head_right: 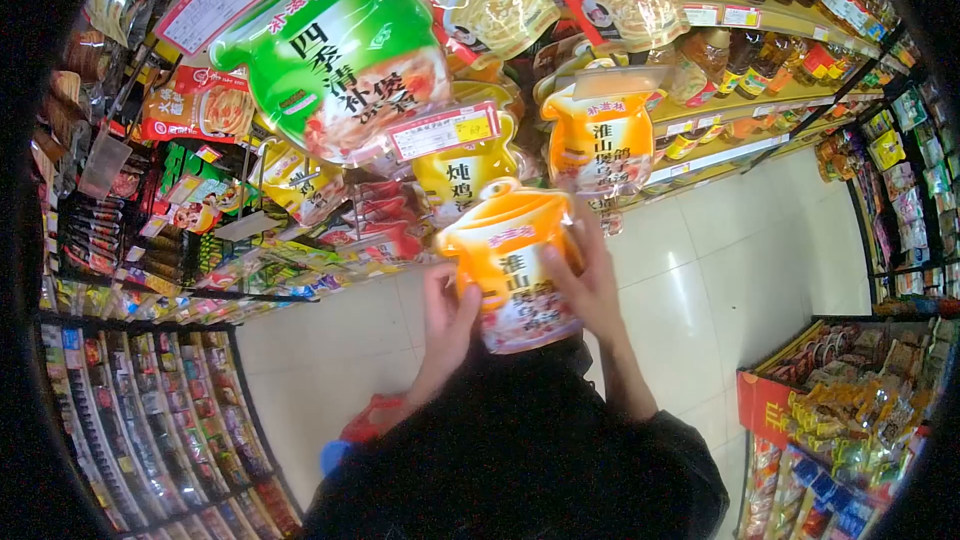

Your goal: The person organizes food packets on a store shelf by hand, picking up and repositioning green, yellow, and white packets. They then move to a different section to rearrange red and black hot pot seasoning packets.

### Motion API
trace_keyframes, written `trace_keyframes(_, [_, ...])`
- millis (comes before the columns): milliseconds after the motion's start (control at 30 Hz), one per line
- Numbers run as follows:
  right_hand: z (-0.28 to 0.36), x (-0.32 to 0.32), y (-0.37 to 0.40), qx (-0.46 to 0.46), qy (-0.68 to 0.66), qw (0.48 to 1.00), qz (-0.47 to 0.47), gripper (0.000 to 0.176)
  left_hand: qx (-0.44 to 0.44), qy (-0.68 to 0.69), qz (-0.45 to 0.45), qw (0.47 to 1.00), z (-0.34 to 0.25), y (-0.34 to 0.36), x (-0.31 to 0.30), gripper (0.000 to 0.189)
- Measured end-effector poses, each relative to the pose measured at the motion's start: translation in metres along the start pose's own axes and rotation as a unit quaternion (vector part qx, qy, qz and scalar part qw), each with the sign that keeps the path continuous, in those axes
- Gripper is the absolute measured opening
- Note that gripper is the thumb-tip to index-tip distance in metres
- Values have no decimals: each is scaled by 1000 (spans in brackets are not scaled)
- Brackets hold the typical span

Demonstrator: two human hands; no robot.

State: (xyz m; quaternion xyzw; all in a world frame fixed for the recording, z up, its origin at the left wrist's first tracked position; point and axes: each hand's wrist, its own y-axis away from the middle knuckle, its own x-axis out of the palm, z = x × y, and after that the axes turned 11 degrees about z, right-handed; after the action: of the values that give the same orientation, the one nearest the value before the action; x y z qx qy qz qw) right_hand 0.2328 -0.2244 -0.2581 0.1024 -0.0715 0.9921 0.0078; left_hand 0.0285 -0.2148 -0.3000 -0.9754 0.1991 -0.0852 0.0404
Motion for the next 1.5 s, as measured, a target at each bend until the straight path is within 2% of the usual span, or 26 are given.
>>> trace_keyframes(33, [1,-11,1,-6,7,1000,-12,70,16,-25,10,1000,-1,-8,6,37])
trace_keyframes(100, [2,-33,4,-16,20,999,-37,69,95,-211,0,973,-1,-21,13,43])
trace_keyframes(133, [1,-44,7,-8,25,999,-45,69,133,-301,-5,944,-1,-28,16,47])
trace_keyframes(167, [0,-55,9,1,29,998,-53,68,208,-375,-3,903,-25,-41,24,47])
trace_keyframes(200, [-2,-64,11,11,32,998,-61,68,228,-399,19,888,-28,-48,30,46])
trace_keyframes(300, [-3,-86,10,5,44,997,-61,67,275,-460,90,839,-31,-68,56,45])
trace_keyframes(433, [4,-107,-4,-23,86,994,-67,63,246,-548,143,786,-40,-97,97,58])
trace_keyframes(733, [8,-132,-57,-96,116,987,-53,64,234,-590,87,767,-24,-152,126,65])
trace_keyframes(867, [2,-129,-75,-120,110,983,-81,65,238,-602,52,760,-10,-170,128,64])
trace_keyframes(1100, [3,-134,-85,-139,94,982,-83,64,250,-594,29,764,-12,-180,130,62])
trace_keyframes(1300, [6,-137,-87,-113,106,983,-93,63,247,-599,12,762,-9,-184,132,62])
trace_keyframes(1500, [6,-138,-87,-140,100,982,-80,64,261,-605,2,752,-10,-186,133,61])
